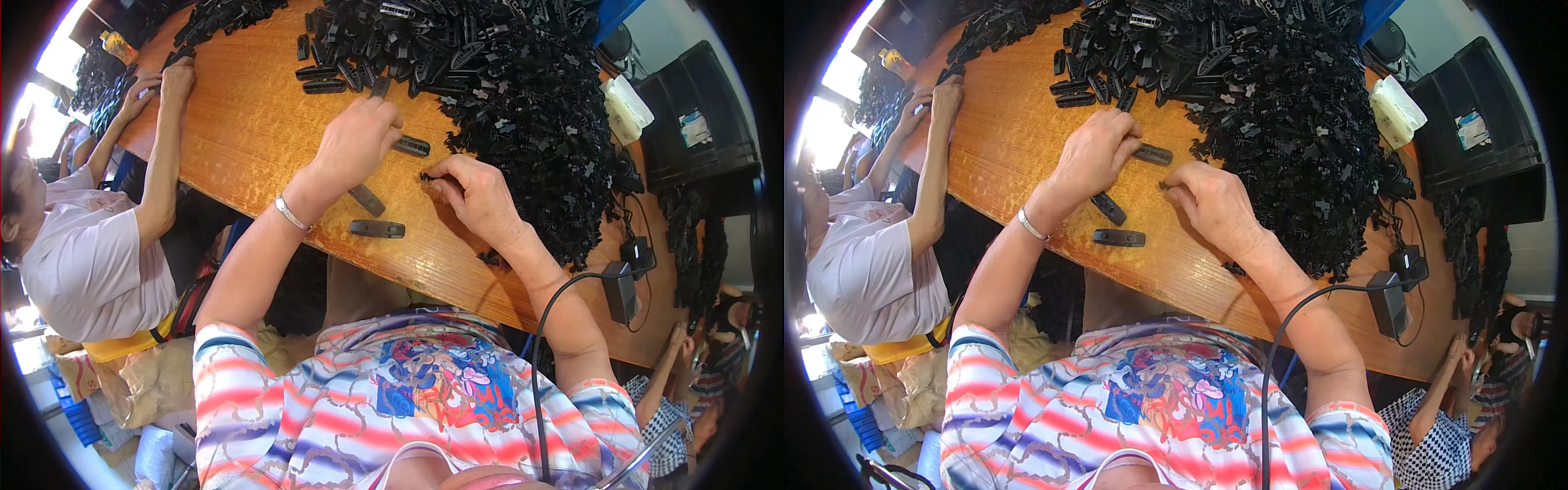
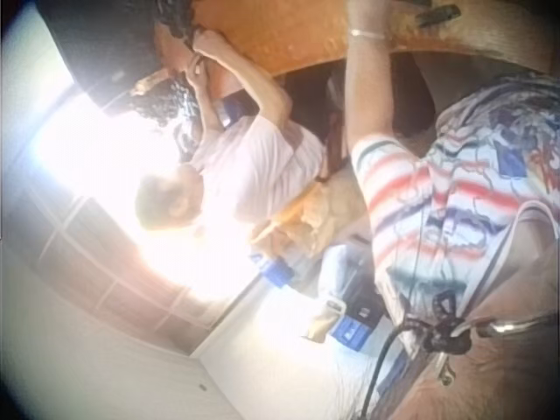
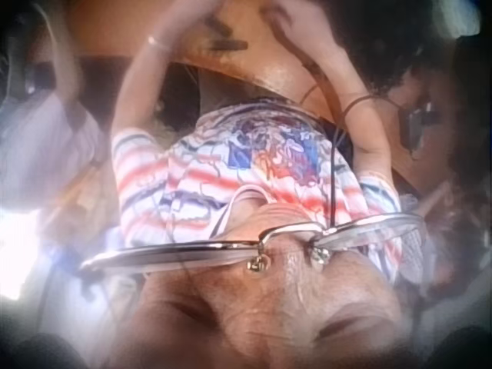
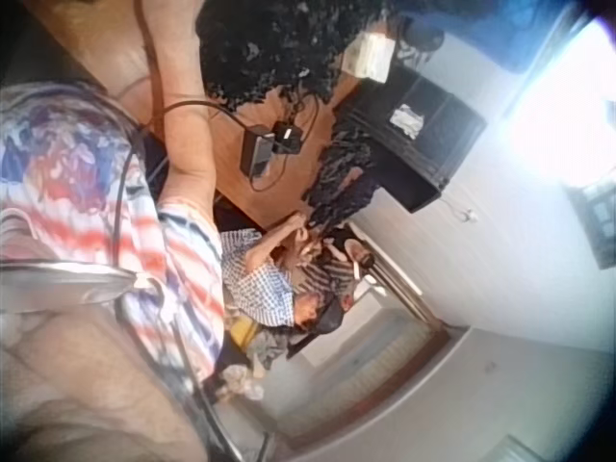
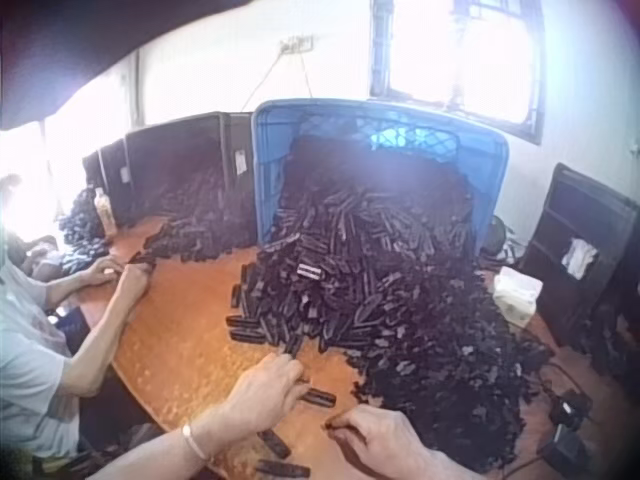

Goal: The person assembles plastic components by hand, inserting small plastic clips into larger plastic bases and placing the assembled pieces onto the table.

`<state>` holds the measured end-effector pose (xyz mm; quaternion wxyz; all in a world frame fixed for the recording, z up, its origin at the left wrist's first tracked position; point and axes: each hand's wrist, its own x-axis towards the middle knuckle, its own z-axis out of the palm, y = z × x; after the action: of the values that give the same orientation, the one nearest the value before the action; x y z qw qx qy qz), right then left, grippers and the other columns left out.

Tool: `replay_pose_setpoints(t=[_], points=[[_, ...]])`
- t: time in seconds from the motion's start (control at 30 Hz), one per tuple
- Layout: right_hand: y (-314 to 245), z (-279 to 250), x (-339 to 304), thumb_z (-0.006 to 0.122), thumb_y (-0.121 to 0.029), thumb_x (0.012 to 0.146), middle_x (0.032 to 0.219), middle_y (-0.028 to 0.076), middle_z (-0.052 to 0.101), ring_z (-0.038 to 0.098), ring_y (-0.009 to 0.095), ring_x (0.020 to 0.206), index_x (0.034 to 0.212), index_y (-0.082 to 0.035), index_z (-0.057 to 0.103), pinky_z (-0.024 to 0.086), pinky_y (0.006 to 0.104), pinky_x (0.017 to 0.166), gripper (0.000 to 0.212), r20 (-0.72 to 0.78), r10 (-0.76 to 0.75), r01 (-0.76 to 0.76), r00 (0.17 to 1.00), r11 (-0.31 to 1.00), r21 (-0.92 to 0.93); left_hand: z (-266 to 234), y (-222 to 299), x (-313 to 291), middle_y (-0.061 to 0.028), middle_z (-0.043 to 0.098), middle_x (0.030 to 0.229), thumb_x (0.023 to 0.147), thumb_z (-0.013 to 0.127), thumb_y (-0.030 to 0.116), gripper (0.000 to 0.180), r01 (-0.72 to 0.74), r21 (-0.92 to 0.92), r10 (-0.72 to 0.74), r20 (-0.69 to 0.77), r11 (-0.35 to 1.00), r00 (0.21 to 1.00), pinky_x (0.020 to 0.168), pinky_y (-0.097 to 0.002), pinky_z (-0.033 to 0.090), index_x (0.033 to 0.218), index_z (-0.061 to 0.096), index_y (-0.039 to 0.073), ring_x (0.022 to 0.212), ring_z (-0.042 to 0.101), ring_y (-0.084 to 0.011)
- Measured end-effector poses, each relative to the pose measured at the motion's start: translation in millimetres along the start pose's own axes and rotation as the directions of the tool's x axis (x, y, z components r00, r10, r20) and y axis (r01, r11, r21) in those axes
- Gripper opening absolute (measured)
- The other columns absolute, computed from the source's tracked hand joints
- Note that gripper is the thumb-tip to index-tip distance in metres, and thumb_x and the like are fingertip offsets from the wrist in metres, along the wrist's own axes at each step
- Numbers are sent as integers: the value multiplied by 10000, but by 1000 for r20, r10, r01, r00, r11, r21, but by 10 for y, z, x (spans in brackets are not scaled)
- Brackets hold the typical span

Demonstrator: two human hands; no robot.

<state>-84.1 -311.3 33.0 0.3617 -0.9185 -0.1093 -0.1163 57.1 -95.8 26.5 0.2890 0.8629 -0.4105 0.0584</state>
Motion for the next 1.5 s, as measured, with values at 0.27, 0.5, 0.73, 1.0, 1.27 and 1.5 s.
replay_pose_setpoints(t=[0.27, 0.5, 0.73, 1.0, 1.27, 1.5], points=[[4, 13, -12, 826, -40, 925, 966, 176, 765, 764, 391, 880, 1023, -7, 741, 607, 446, 761, 134, -39, 57, -55, 998, 998, 42, 127, -72, -81, -135, 693, 1137, 977, 791, 145, 212, -64, -31, 66, 84, 997, 994, 1003, -476, 542, 1162, 790, 42, 1137, 655, -370], [36, 49, 7, 834, -18, 906, 937, 151, 730, 742, 357, 834, 989, -6, 732, 587, 423, 736, 132, -112, 62, -54, 992, 996, 74, 11, -95, 8, -158, 761, 1037, 1023, 764, 160, 203, 261, -269, -176, 303, 927, 937, 877, -416, 582, 1138, 823, 3, 973, 742, -307], [45, 158, 68, 848, -31, 891, 933, 138, 717, 733, 345, 811, 966, -18, 723, 582, 423, 733, 146, -120, 78, -67, 990, 994, 91, -46, -211, 153, -161, 757, 1018, 1043, 746, 202, 244, 350, -251, -262, 324, 903, 909, 838, -407, 575, 1116, 810, -22, 943, 742, -284], [89, 185, 90, 847, -29, 892, 937, 139, 713, 730, 361, 829, 964, -19, 725, 579, 426, 735, 142, -117, 86, -74, 989, 992, 100, 31, -255, -75, -160, 722, 1079, 970, 830, 190, 255, 192, -288, -185, 52, 938, 981, 906, -426, 571, 1149, 805, 10, 1009, 723, -339], [121, 279, 239, 839, -3, 888, 943, 138, 712, 735, 359, 844, 960, -22, 723, 579, 418, 732, 138, -206, 51, -23, 977, 990, 136, 52, -234, -171, -143, 721, 1090, 903, 877, 150, 280, 152, -142, -146, 49, 978, 988, 926, -456, 574, 1147, 808, 31, 1062, 718, -348], [182, 380, 330, 830, 15, 876, 945, 127, 707, 733, 359, 838, 957, -37, 721, 579, 422, 714, 145, -249, 4, 18, 968, 996, 85, 37, -210, -194, -135, 710, 1072, 904, 864, 130, 247, 138, -128, -133, 47, 982, 990, 955, -454, 558, 1126, 806, 40, 1096, 696, -349]])
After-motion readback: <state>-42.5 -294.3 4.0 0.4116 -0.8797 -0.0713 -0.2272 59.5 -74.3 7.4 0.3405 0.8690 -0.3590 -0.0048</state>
